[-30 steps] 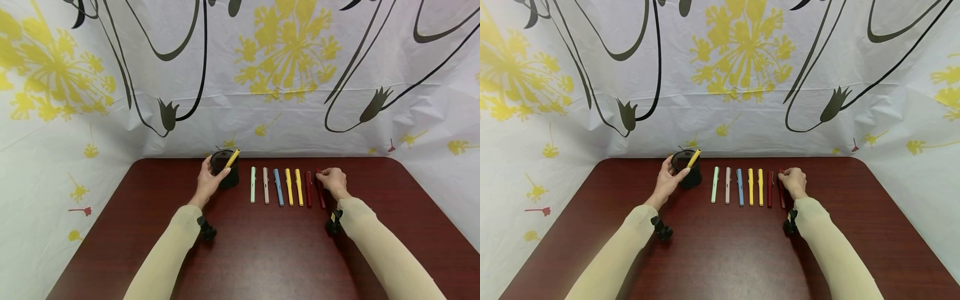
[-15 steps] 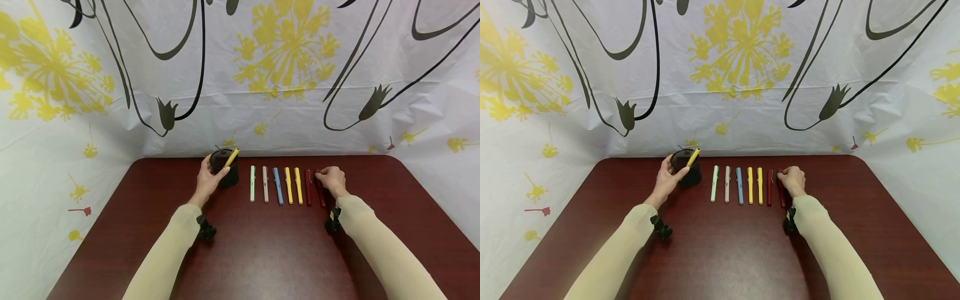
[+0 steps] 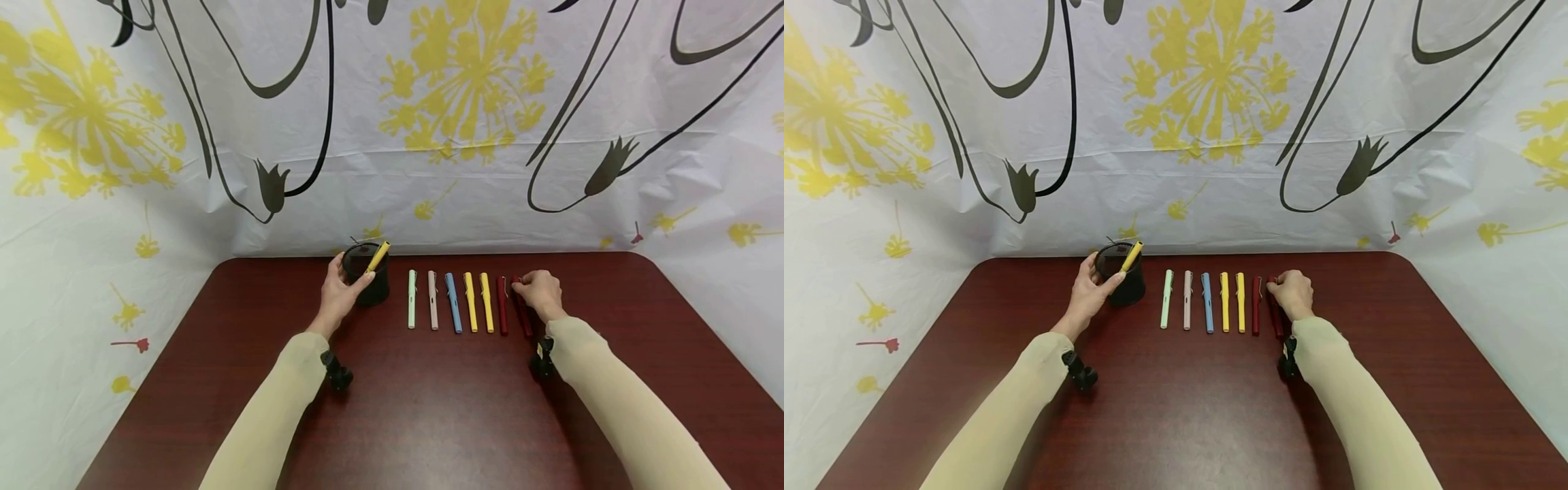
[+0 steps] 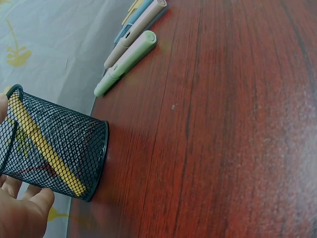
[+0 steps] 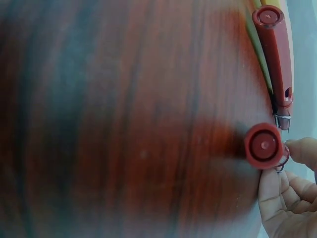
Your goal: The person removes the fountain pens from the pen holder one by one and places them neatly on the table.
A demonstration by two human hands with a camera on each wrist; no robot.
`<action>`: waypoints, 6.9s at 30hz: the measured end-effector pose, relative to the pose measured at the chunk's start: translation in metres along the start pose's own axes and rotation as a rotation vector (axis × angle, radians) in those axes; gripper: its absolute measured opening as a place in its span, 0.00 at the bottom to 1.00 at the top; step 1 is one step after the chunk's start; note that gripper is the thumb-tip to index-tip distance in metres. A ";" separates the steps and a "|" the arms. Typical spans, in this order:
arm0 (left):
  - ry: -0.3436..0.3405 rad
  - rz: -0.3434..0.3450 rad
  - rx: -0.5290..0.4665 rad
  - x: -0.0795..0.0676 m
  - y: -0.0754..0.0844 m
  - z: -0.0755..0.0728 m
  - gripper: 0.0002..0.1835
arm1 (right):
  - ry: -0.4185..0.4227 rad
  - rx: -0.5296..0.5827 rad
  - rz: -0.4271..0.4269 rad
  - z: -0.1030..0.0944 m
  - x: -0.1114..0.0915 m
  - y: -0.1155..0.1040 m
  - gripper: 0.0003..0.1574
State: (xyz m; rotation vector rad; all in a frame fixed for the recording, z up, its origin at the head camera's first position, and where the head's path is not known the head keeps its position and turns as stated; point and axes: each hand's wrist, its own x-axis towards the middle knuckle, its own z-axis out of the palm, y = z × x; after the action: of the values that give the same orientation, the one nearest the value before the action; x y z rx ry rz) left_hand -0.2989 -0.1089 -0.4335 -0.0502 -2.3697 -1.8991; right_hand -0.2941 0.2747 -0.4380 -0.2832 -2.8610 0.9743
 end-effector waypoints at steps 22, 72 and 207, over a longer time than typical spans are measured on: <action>0.004 -0.002 0.003 0.000 0.000 0.000 0.45 | 0.001 -0.046 -0.019 0.002 0.002 0.000 0.22; 0.004 0.009 0.003 -0.001 0.000 0.000 0.43 | -0.061 0.794 -0.171 0.035 -0.018 -0.138 0.22; 0.019 0.005 -0.005 -0.003 0.000 0.001 0.43 | 0.004 1.271 -0.055 0.043 -0.016 -0.208 0.18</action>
State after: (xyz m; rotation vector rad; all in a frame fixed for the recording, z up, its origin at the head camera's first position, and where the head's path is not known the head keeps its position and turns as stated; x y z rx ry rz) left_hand -0.2964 -0.1079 -0.4343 -0.0379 -2.3508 -1.8946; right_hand -0.3149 0.0839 -0.3454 -0.0593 -1.6752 2.3973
